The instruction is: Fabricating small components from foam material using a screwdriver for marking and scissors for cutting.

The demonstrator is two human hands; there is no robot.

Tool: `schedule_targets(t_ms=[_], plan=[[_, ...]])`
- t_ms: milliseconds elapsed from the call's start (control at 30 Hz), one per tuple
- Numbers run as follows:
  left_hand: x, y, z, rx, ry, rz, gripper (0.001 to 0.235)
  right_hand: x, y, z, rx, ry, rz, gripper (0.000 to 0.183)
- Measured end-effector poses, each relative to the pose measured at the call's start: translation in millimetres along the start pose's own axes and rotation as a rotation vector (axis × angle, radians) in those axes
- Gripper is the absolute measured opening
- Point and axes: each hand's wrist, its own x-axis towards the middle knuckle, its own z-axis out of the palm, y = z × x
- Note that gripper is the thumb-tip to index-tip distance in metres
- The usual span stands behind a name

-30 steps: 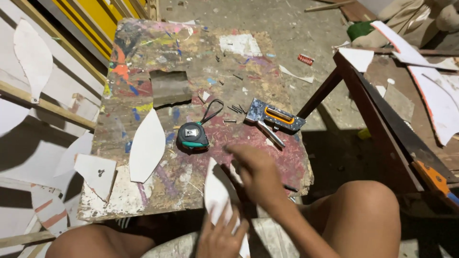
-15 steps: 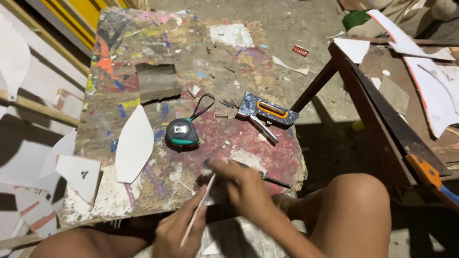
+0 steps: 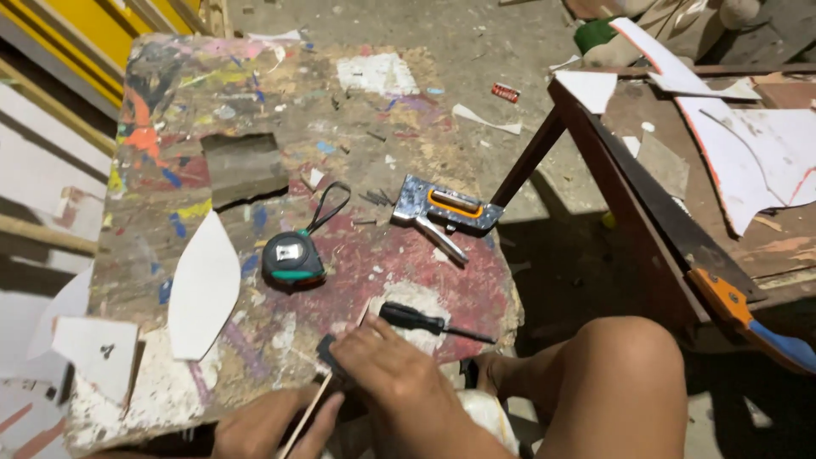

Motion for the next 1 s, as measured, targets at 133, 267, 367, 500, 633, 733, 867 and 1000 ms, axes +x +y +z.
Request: schedule_targets(t_ms=[133, 267, 367, 500, 633, 733, 867, 1000], plan=[[-10.6, -12.3, -9.0, 0.131, -0.191, -0.149, 0.007, 9.3, 6.5, -4.3, -0.001, -0.007, -0.018, 0.026], [-0.8, 2.4, -18.6, 0.007, -0.038, -0.485, 0.019, -0.4, 42.3, 6.5, -0.013, -0.016, 0.038, 0.045], [-5.2, -5.8, -17.5, -0.036, 0.028, -0.894, 0.026, -2.7, 35.4, 1.1, 0.018, -0.058, 0.158, 0.047], [-6.3, -23.9, -23.7, -0.045, 0.227, -1.334, 0.072, 5.2, 12.1, -3.9, 0.18, 0.018, 0.274, 0.03], [4.3, -7.6, -17.1, -0.231, 0.138, -1.206, 0.04, 5.4, -4.3, -14.7, 0.184, 0.054, 0.293, 0.028], [41.9, 28.3, 11.7, -1.277, 0.458, -1.306, 0.06, 6.1, -9.9, -8.6, 0.133, 0.15, 0.338, 0.03], [55.1, 18.7, 17.4, -1.25, 0.489, -1.316, 0.052, 19.7, -27.5, -0.6, -0.039, 0.172, 0.004, 0.033], [75.6, 14.5, 20.5, -0.799, 0.645, -0.941, 0.054, 31.8, -38.4, 6.5, 0.035, 0.161, 0.016, 0.032]])
